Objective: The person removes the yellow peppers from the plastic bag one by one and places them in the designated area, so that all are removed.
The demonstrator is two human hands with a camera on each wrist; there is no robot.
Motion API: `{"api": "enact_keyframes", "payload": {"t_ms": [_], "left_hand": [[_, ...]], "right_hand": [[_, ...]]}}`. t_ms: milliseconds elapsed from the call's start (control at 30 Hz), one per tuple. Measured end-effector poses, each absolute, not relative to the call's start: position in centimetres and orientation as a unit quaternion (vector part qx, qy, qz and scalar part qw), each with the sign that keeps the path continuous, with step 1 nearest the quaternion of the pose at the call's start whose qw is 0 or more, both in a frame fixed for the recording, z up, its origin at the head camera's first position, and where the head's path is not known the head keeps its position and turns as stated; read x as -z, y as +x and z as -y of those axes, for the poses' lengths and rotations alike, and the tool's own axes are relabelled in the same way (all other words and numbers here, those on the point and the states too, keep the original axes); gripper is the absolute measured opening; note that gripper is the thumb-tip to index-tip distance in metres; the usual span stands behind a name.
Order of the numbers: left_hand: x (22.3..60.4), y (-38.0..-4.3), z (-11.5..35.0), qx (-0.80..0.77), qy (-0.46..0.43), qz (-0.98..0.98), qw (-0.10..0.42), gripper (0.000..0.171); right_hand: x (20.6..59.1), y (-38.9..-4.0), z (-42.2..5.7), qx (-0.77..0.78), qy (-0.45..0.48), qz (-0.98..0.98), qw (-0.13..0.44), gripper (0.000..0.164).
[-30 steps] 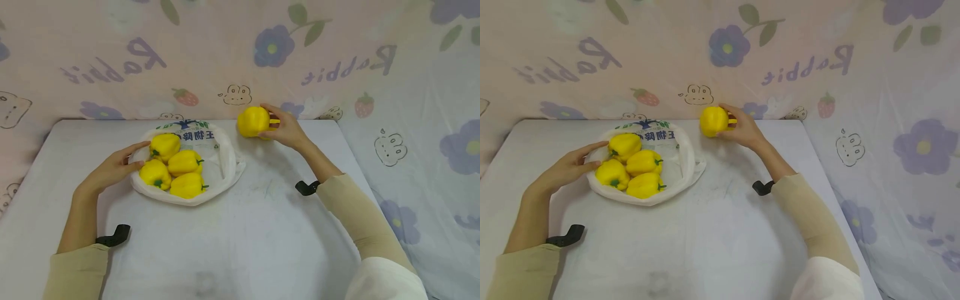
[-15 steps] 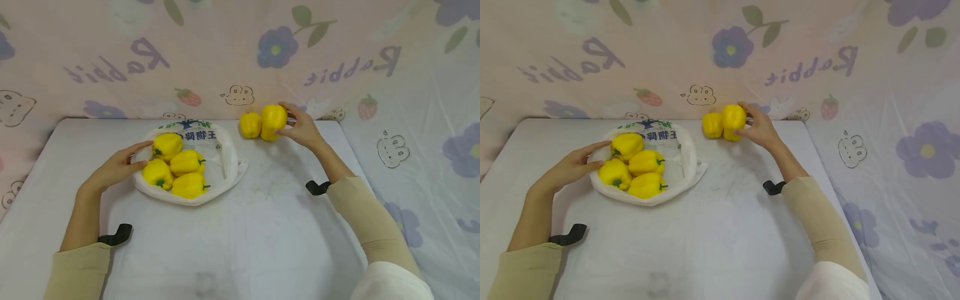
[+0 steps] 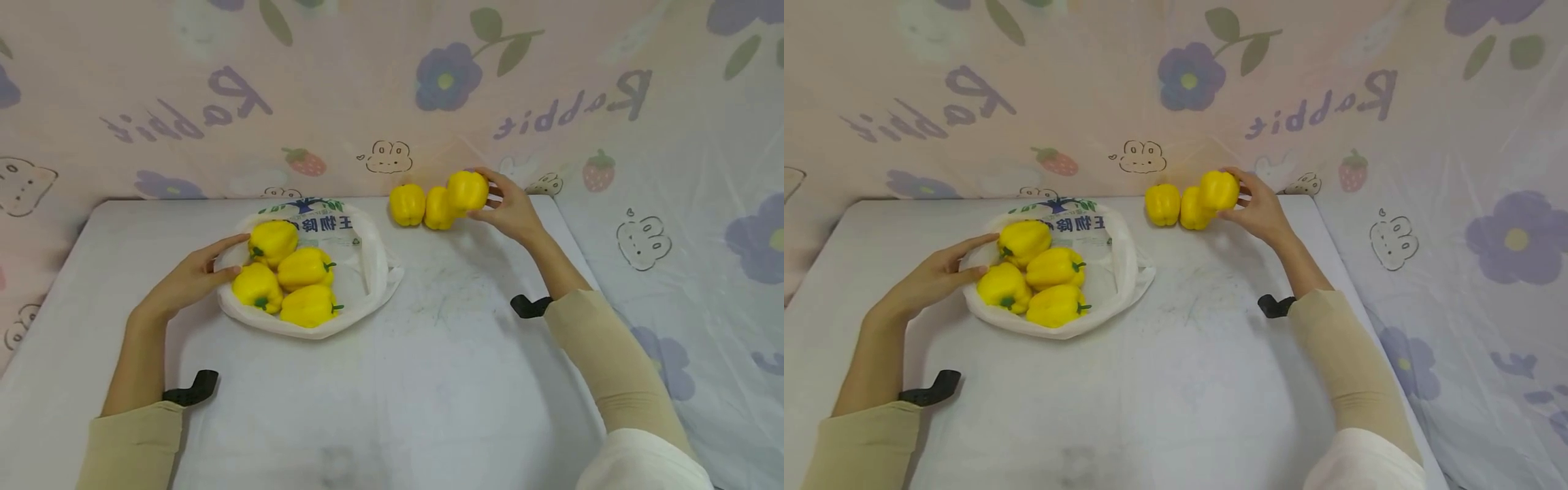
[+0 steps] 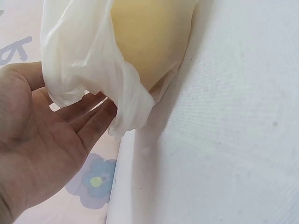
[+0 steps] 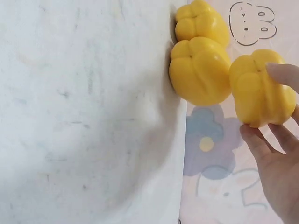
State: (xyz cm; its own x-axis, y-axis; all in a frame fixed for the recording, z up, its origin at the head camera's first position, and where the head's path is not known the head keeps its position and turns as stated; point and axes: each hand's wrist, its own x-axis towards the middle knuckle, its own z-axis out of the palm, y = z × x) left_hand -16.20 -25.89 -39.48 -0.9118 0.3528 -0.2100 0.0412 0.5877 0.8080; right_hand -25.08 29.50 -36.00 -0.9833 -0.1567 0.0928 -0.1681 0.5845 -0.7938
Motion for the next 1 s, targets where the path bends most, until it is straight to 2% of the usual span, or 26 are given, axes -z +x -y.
{"api": "enact_keyframes", "payload": {"t_ms": [1000], "left_hand": [[39.5,-16.1,25.9,-0.442,0.1,-0.873,0.183,0.065]], "right_hand": [[40.3,-25.4,-32.8,-0.43,0.051,0.901,-0.021,0.082]]}}
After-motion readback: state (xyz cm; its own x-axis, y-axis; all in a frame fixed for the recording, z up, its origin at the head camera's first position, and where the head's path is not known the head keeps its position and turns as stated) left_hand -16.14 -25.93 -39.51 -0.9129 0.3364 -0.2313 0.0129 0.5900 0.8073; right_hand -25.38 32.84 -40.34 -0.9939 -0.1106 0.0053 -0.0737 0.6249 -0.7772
